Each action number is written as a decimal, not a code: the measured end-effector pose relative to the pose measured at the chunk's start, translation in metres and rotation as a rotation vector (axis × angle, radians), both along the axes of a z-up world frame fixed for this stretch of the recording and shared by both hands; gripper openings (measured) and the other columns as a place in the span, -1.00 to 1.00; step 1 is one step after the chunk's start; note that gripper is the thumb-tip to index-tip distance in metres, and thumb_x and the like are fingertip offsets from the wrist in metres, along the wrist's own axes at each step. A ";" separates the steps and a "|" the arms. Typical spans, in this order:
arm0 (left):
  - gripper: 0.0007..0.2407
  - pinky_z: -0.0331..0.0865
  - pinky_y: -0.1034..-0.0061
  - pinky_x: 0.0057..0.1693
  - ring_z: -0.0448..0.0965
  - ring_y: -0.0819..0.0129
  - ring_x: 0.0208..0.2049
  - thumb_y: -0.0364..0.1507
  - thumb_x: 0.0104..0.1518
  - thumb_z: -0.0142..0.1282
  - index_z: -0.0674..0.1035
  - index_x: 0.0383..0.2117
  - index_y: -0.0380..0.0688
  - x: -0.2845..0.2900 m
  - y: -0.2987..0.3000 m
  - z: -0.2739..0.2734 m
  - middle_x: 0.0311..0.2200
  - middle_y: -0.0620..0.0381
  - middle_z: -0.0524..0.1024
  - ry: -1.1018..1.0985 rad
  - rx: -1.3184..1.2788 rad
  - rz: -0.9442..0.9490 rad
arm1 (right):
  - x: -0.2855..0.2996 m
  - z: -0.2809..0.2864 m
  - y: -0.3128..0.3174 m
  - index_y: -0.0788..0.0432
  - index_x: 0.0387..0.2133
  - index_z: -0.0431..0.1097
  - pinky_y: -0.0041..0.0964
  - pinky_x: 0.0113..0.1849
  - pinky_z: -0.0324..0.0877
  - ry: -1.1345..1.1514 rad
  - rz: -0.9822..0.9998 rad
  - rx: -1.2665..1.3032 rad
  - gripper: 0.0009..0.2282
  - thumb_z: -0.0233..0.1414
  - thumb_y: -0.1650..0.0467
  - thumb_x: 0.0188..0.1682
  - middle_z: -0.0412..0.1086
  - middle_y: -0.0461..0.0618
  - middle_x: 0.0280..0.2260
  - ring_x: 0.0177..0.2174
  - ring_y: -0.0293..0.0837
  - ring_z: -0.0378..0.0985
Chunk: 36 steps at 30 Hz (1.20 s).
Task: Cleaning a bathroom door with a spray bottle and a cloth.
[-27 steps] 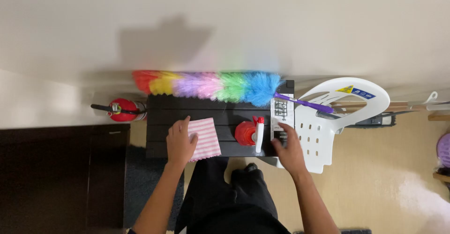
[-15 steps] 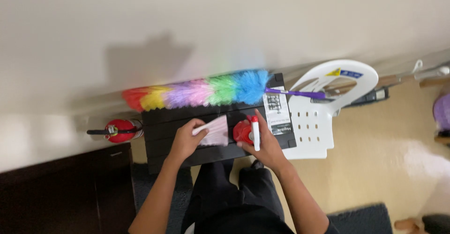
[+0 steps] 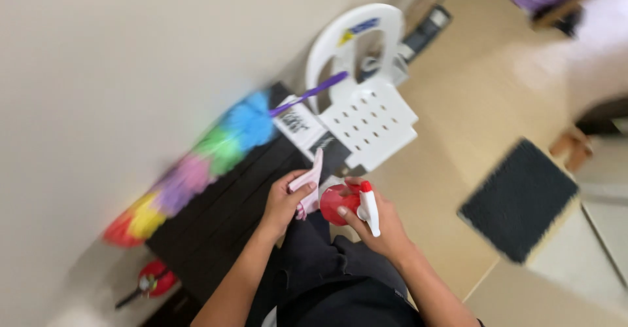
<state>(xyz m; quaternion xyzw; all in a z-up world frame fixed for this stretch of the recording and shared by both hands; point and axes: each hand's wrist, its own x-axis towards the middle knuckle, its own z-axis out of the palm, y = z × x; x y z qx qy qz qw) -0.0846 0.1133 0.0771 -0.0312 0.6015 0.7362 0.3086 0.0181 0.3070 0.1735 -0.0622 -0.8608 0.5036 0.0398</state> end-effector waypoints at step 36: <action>-0.56 0.39 0.58 -0.13 0.52 0.51 -0.25 -0.51 0.17 0.22 0.45 0.21 -0.16 0.231 0.429 0.060 -0.20 0.19 0.58 -0.128 0.214 -1.600 | 0.365 -0.011 0.177 0.29 -0.07 0.38 -0.32 -0.22 0.41 0.336 -1.592 -0.439 -0.65 0.22 0.48 -0.14 0.46 -0.02 -0.29 -0.28 -0.22 0.49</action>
